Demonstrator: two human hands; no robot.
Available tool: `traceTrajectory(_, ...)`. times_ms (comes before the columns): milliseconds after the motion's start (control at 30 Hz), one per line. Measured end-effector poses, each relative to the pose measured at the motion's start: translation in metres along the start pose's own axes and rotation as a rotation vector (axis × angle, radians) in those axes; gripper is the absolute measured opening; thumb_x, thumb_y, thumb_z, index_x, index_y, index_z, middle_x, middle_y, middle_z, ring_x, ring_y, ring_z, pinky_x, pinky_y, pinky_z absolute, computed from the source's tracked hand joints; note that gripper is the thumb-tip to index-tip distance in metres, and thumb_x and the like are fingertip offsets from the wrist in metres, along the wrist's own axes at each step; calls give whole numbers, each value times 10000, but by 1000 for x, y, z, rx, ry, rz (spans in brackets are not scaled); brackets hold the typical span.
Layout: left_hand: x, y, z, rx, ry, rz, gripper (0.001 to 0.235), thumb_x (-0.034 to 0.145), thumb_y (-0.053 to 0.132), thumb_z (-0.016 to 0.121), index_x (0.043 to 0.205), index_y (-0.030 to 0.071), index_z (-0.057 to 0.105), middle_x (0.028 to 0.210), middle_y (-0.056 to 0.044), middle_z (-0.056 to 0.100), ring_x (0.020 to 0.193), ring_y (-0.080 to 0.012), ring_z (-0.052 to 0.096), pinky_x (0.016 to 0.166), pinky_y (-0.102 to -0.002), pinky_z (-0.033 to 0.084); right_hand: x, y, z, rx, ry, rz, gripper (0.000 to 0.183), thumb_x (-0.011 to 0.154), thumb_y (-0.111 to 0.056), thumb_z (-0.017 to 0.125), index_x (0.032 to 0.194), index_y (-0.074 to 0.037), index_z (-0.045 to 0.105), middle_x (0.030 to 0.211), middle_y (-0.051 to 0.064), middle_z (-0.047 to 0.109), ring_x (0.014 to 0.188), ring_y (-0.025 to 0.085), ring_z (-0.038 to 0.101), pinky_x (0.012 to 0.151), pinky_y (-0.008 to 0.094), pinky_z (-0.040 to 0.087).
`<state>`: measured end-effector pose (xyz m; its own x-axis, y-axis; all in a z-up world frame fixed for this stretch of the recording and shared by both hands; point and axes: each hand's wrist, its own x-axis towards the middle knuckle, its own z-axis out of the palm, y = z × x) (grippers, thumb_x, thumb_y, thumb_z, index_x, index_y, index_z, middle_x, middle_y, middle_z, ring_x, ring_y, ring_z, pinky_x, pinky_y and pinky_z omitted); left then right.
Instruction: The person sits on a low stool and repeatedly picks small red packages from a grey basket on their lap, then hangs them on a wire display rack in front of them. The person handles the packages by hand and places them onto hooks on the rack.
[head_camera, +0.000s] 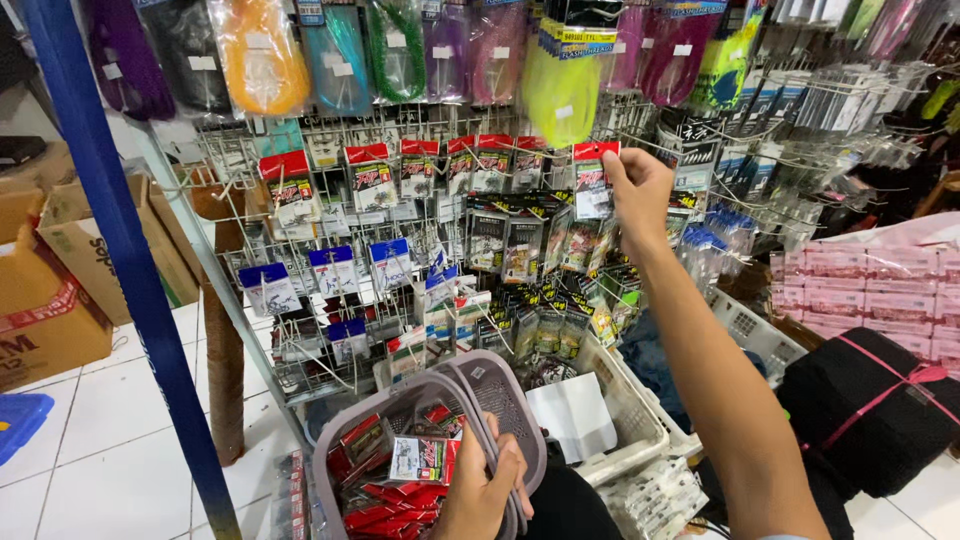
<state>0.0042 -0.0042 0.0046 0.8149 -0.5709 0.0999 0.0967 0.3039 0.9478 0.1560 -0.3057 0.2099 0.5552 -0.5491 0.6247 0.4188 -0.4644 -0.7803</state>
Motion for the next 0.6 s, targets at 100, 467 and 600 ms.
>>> traceTrajectory(100, 1, 0, -2, -31, -33, -3, 74, 1090, 133, 437, 1100, 80, 386, 723, -122, 467, 425, -267, 530, 519, -392, 616, 2, -7, 0, 60, -31, -2, 146, 1045, -166, 682, 905, -125, 696, 786, -56, 618, 723, 43, 495, 649, 229, 396)
traceTrajectory(467, 1, 5, 0, 14, -19, -20, 101, 1077, 141, 432, 1140, 72, 395, 710, -122, 493, 391, -259, 553, 500, -350, 579, 7, 0, 4, 3, -89, 40, 269, 1069, -206, 669, 808, -143, 648, 701, -71, 517, 661, 40, 386, 626, 262, 327)
traceTrajectory(600, 1, 0, 0, -4, 14, -56, 177, 1061, 157, 457, 1200, 65, 396, 750, -138, 535, 376, -249, 576, 495, -322, 571, 7, 7, 8, -22, -95, 75, 250, 1068, -210, 677, 828, -142, 670, 728, -72, 563, 680, 41, 418, 640, 262, 349)
